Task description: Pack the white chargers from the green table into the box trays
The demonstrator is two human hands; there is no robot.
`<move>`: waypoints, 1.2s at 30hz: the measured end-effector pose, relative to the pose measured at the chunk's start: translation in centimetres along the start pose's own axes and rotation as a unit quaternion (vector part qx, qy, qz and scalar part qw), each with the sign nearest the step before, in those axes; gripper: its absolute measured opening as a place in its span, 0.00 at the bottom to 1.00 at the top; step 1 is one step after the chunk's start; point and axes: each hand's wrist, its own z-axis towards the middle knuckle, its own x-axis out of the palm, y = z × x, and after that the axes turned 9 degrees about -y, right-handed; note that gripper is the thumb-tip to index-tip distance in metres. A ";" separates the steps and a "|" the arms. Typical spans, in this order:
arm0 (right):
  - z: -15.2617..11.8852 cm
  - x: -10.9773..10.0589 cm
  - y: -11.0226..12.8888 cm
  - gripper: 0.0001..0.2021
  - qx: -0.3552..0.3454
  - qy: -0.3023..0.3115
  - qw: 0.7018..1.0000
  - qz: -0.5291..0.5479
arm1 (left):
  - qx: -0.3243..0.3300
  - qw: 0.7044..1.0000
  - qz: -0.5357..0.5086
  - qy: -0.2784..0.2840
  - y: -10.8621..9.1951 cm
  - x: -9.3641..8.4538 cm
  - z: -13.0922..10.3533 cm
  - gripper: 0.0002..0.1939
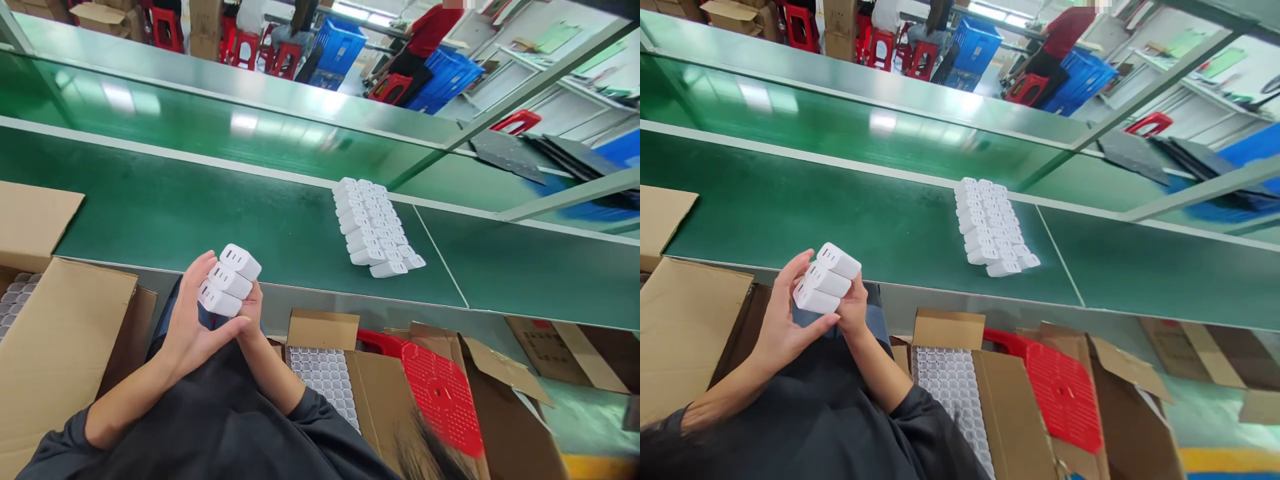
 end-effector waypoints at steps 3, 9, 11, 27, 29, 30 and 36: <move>0.2 -1.5 -0.5 0.20 -0.198 -0.034 0.975 -0.099 | -0.089 0.989 -0.117 0.011 0.6 0.4 0.3 0.39; -0.2 -3.0 -1.5 0.14 -0.352 -0.004 0.918 -0.184 | -0.080 0.982 -0.174 -0.003 1.3 0.9 1.3 0.31; -0.4 -3.0 -1.4 0.18 -0.369 0.018 0.910 -0.186 | -0.032 0.986 -0.161 -0.007 1.4 0.7 1.5 0.28; 0.6 -5.9 3.7 0.30 -0.280 0.209 0.932 -0.101 | 0.337 0.937 0.060 0.068 0.8 -1.9 3.3 0.24; 0.8 -6.2 3.7 0.30 -0.290 0.215 0.924 -0.124 | 0.336 0.937 0.073 0.066 0.8 -1.9 3.1 0.27; 0.8 -6.2 3.6 0.31 -0.292 0.209 0.924 -0.128 | 0.336 0.936 0.079 0.063 0.8 -1.9 3.1 0.29; 0.3 -5.9 2.9 0.29 -0.267 0.199 0.935 -0.119 | 0.336 0.936 0.092 0.049 0.9 -1.9 2.8 0.36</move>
